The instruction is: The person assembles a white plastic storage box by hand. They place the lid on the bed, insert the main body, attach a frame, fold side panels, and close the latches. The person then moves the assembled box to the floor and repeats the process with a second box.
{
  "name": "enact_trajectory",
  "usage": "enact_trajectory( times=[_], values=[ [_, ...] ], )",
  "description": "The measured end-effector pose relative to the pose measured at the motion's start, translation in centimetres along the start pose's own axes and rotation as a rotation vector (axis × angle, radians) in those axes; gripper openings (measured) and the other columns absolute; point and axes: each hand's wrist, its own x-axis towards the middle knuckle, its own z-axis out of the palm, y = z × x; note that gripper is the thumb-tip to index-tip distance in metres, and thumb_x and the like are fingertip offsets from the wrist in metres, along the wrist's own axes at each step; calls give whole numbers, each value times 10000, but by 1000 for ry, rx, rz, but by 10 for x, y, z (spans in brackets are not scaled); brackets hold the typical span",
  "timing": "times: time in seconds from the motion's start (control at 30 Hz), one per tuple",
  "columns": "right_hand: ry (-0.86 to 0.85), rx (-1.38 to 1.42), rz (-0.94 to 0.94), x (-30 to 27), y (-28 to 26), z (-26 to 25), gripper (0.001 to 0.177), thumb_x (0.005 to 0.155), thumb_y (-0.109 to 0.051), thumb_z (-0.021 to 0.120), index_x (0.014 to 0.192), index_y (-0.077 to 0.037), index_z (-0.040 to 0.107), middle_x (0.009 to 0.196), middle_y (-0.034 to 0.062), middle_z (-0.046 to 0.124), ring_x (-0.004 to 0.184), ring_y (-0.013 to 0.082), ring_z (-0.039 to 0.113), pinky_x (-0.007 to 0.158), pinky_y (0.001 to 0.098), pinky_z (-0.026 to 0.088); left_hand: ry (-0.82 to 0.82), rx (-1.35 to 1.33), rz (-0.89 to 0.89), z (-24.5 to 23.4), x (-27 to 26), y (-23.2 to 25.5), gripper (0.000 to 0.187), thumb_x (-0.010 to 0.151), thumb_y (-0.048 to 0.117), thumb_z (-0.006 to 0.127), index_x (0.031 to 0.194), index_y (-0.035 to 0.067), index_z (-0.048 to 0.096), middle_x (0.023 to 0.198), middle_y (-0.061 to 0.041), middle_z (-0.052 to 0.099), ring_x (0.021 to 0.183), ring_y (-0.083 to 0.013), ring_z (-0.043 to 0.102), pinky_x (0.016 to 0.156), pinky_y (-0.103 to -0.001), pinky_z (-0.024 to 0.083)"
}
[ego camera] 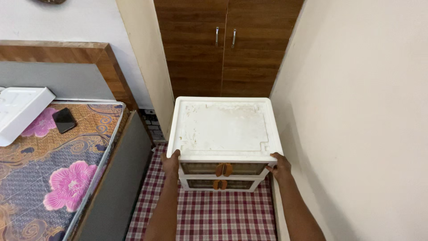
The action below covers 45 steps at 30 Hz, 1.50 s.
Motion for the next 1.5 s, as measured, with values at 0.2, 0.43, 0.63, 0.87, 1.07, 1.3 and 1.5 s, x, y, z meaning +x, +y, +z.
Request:
enact_trajectory(
  times=[0.2, 0.43, 0.63, 0.87, 1.07, 1.3, 1.5],
  values=[
    [-84, 89, 49, -33, 9, -30, 629, 802, -151, 714, 1375, -11, 494, 1378, 263, 485, 1243, 433, 489, 1033, 619, 475, -25, -225, -55, -22, -29, -8, 575, 797, 226, 701, 1288, -23, 535, 1248, -259, 626, 1143, -413, 613, 984, -557, 511],
    [-173, 115, 20, -70, 26, -47, 695, 783, -187, 721, 1391, 39, 470, 1299, 277, 510, 1174, 435, 518, 1016, 636, 502, -247, -592, -223, -46, -54, -26, 667, 800, 76, 493, 1462, 143, 438, 1341, -234, 517, 1185, -423, 538, 930, -639, 506],
    [-36, 177, 34, -91, 18, -29, 675, 766, -82, 657, 1405, -2, 455, 1286, 258, 503, 1141, 436, 546, 984, 649, 546, -284, -690, -200, -47, -44, -38, 703, 780, 24, 467, 1483, 38, 474, 1317, -262, 549, 1140, -441, 574, 876, -665, 514],
    [-96, 216, -66, -109, -10, -21, 647, 777, -47, 639, 1397, 22, 470, 1291, 233, 528, 1155, 422, 572, 961, 631, 554, -305, -746, -144, -62, -57, -18, 741, 756, 11, 450, 1493, 66, 506, 1282, -210, 587, 1064, -394, 595, 772, -560, 533],
    [-119, 190, -111, -156, -46, 1, 629, 778, -70, 634, 1386, 12, 494, 1260, 218, 555, 1123, 413, 591, 910, 605, 579, -274, -788, -115, -101, -100, 28, 722, 762, 2, 431, 1478, 59, 503, 1249, -195, 613, 1023, -361, 630, 775, -519, 576],
    [-14, 153, -56, -233, -82, 26, 643, 756, -90, 631, 1390, -43, 533, 1239, 185, 550, 1082, 412, 593, 850, 588, 587, -235, -878, -152, -165, -148, 75, 746, 751, -36, 460, 1490, 39, 532, 1256, -197, 592, 1025, -361, 617, 748, -506, 561],
    [0, 148, -44, -300, -114, 44, 656, 727, -52, 610, 1376, -9, 523, 1222, 181, 561, 1070, 410, 610, 801, 568, 626, -98, -924, -187, -218, -199, 106, 769, 689, -58, 440, 1432, 61, 600, 1209, -169, 645, 1001, -355, 649, 739, -492, 597]
  ],
)
